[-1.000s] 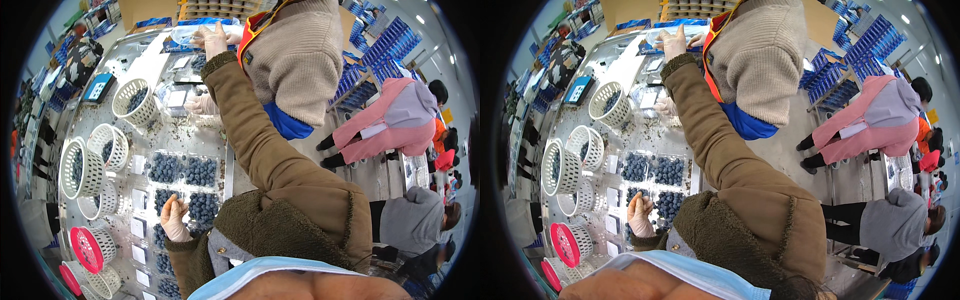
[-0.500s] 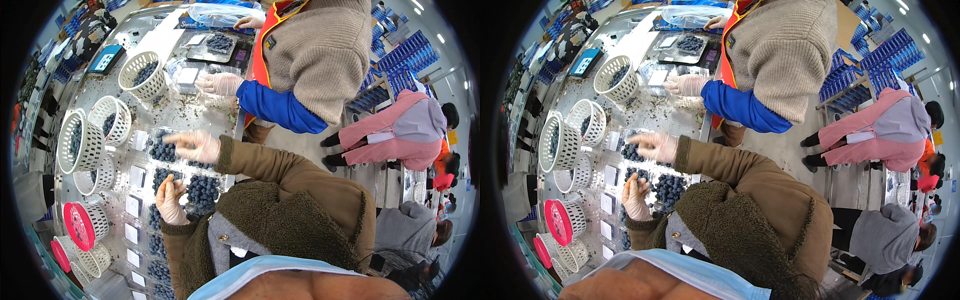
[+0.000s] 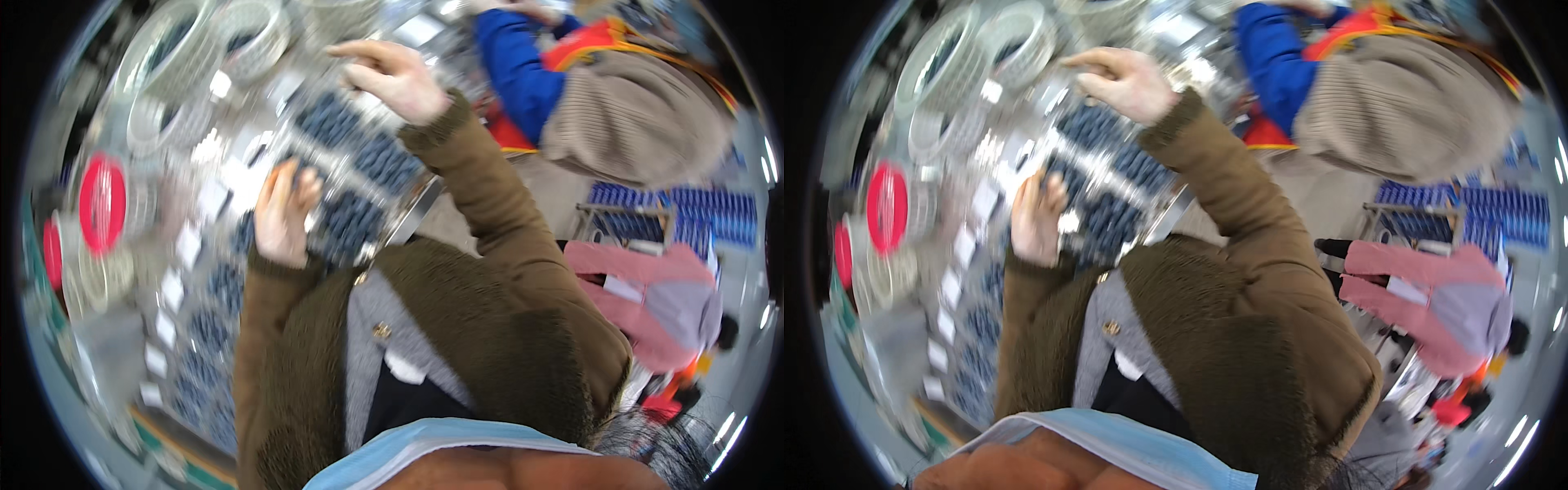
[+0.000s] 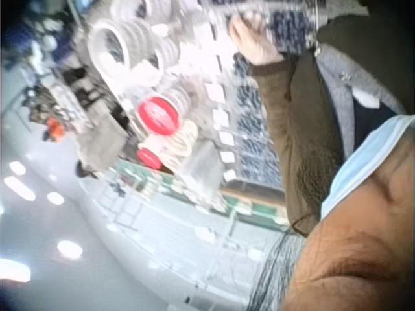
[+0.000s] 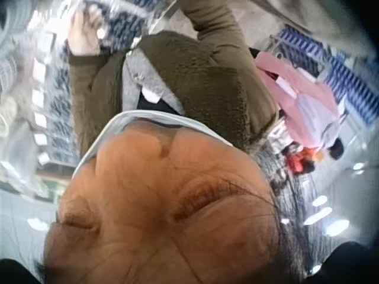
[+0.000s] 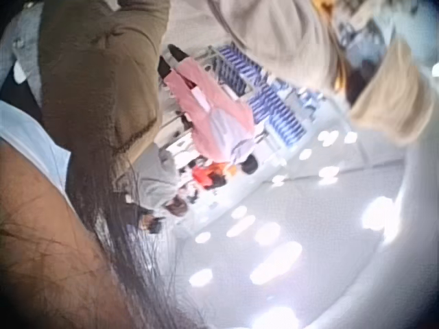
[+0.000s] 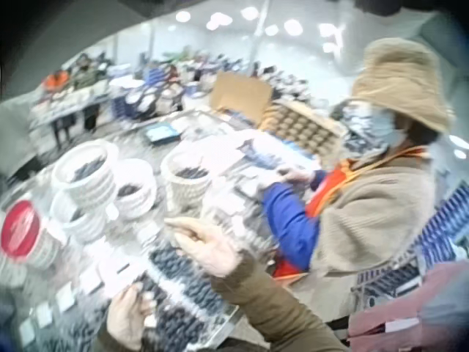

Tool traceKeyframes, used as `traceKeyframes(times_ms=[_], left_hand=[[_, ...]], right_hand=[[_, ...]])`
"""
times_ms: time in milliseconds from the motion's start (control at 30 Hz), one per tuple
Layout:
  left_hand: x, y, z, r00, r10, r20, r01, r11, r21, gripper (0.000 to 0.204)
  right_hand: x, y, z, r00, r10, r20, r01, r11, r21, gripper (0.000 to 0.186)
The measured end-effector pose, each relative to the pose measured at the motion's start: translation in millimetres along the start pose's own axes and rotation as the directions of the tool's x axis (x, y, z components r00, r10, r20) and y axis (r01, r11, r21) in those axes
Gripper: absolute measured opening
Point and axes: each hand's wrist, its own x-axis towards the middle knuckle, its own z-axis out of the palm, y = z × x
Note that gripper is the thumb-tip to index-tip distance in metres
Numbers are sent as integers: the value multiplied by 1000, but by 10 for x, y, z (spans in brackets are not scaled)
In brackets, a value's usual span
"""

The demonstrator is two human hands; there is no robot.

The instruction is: The person transfers blueberries from a white basket into clear plastic clamshell containers on a stainless steel table. They then close the containers and place them on the table. The person repeats this process with multiple containers.

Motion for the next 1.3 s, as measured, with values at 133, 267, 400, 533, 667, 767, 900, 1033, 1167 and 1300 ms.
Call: traceKeyframes(times_ms=[133, 267, 400, 533, 667, 767, 900, 1033, 1167, 1300], left_hand=[[60, 13, -115, 983, -20, 185, 75, 953, -293, 29], [51, -41, -60, 978, 14, 206, 44, 961, -275, 30], [28, -44, 18, 988, 17, 151, 5, 990, -140, 29], [21, -55, 29, 982, 33, 187, -14, 995, -102, 27], [46, -70, -13, 980, 42, 192, -21, 994, -107, 28], [57, -73, -42, 982, 19, 190, 20, 980, -199, 30], [59, -70, -58, 993, -29, 113, 44, 990, -132, 31], [65, -71, -51, 991, -59, 120, 68, 995, -71, 31], [85, -72, -62, 978, -86, 191, 118, 980, -162, 32], [114, -71, -79, 959, -126, 253, 192, 947, -257, 31]], right_hand=[[-456, -66, 595, 997, 11, 74, -23, 987, 159, 20], [-556, -162, 732, 996, -31, 82, 29, 999, 19, 18], [-562, -212, 753, 998, -17, 62, 19, 999, -36, 17], [-556, -262, 777, 996, -41, 82, 52, 988, -145, 18], [-521, -234, 830, 991, -122, 62, 134, 956, -262, 15], [-507, -146, 869, 985, -173, 19, 171, 943, -284, 13], [-524, -48, 878, 984, -179, -19, 167, 945, -283, 11], [-558, -22, 851, 989, -146, 11, 143, 940, -310, 11], [-625, 7, 850, 998, 40, -42, -45, 993, -113, 11], [-733, 85, 739, 966, 255, -43, -246, 958, 148, 7]])
